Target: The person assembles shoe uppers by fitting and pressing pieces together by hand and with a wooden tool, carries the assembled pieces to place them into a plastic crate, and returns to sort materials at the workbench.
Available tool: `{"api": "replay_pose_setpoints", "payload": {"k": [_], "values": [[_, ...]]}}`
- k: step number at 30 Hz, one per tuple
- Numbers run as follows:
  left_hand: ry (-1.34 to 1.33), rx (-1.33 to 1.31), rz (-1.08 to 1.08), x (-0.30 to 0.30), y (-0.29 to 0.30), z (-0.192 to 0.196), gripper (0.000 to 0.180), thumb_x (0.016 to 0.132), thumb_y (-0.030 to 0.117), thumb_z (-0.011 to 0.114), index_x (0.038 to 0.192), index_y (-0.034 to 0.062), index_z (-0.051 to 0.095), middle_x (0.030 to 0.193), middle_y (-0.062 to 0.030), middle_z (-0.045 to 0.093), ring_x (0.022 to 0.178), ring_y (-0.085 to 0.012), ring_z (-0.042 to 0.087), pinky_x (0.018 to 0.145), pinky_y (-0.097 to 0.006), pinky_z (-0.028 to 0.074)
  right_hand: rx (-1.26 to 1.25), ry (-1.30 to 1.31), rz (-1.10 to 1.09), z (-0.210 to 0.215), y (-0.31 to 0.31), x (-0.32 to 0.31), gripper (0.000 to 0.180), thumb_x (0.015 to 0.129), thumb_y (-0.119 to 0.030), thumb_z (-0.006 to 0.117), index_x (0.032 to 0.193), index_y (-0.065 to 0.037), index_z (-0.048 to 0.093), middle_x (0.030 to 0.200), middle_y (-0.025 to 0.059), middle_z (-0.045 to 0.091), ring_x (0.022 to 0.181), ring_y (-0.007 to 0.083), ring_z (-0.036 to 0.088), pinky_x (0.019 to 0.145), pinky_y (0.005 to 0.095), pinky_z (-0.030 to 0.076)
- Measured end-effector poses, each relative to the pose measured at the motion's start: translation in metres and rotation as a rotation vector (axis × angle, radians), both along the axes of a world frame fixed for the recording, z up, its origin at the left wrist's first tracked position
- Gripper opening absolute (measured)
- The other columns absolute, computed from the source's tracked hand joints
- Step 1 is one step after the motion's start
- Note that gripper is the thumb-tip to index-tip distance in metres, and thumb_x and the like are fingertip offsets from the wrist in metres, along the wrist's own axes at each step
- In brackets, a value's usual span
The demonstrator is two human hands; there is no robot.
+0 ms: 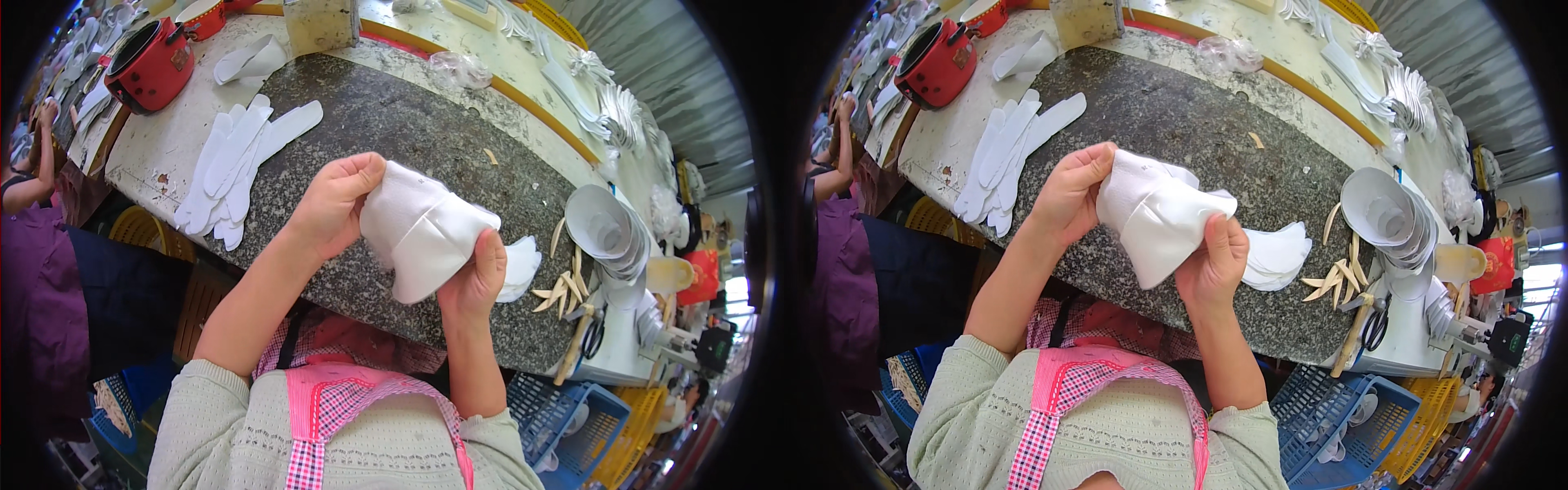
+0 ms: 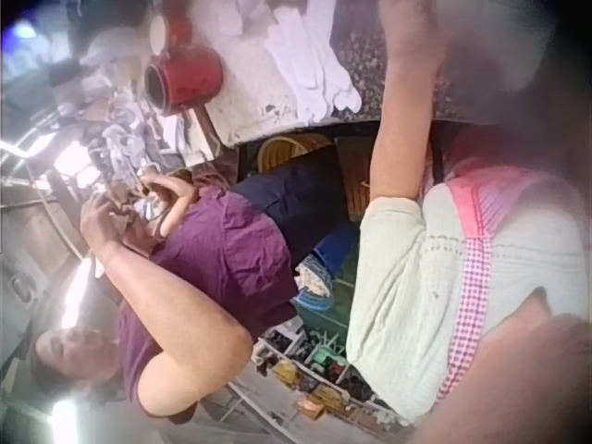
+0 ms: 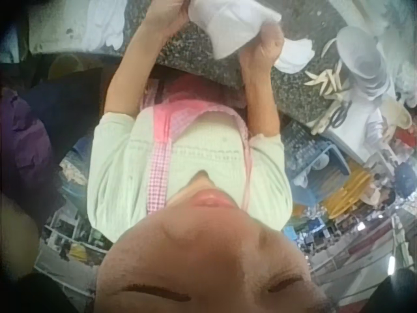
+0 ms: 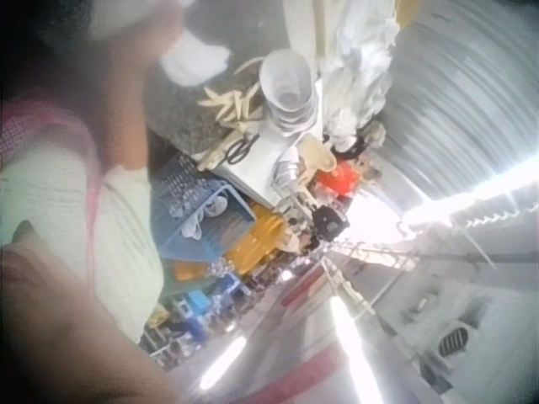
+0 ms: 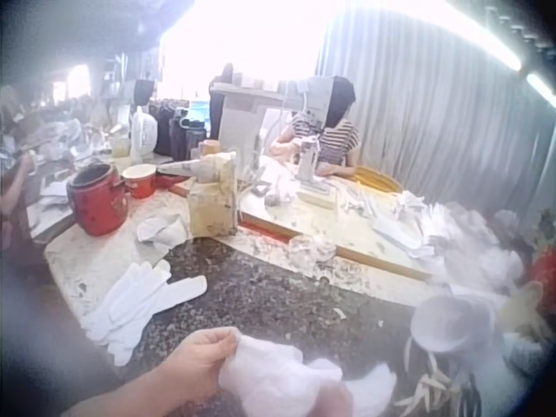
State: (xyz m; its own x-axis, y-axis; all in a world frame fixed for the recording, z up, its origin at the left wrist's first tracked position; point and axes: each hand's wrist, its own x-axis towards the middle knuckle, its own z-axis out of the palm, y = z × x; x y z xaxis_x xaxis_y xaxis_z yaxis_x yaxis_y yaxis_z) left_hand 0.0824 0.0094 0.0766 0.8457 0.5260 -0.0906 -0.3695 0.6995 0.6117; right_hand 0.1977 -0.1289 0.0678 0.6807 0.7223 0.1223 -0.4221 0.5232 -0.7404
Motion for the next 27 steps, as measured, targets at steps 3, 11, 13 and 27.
{"api": "replay_pose_setpoints", "payload": {"k": [3,11,13,27], "values": [[-0.127,0.235,-0.036,0.004,0.010,0.020,0.023,0.090,0.023,0.049,0.085,0.0005,0.053,0.086,-0.0059,0.056,0.078,-0.0102,0.054,0.069,-0.024,0.045,0.147,0.061,0.198,0.004,-0.002,0.013,0.026,0.084,-0.019,0.059,0.095,0.004,0.060,0.095,0.0128,0.063,0.086,0.0188,0.061,0.078,0.0329,0.048],[0.265,1.028,-0.370,-0.025,0.021,-0.048,0.073,0.064,0.049,0.072,0.113,0.0003,0.050,0.100,-0.0084,0.058,0.094,-0.0180,0.053,0.087,-0.030,0.037,-0.400,-1.156,0.387,-0.052,-0.029,0.049,0.019,0.071,-0.012,0.067,0.088,-0.005,0.064,0.094,0.0102,0.059,0.091,0.0247,0.053,0.077,0.0326,0.042],[0.373,1.355,-0.413,-0.032,-0.001,-0.031,0.074,0.057,0.046,0.076,0.115,0.0069,0.051,0.099,-0.0073,0.059,0.098,-0.0196,0.053,0.094,-0.037,0.030,-0.414,-1.235,0.397,-0.053,-0.038,0.035,0.023,0.069,-0.012,0.068,0.091,-0.006,0.064,0.094,0.0102,0.058,0.095,0.0248,0.051,0.079,0.0319,0.041],[0.627,1.548,-0.012,0.015,-0.026,-0.011,0.039,0.067,0.032,0.072,0.093,0.0048,0.062,0.076,-0.0083,0.063,0.067,-0.0214,0.060,0.064,-0.030,0.044,-0.491,-1.362,0.172,-0.050,-0.024,0.021,0.025,0.072,-0.022,0.062,0.093,-0.008,0.062,0.092,0.0128,0.058,0.087,0.0305,0.052,0.076,0.0409,0.037]]}}
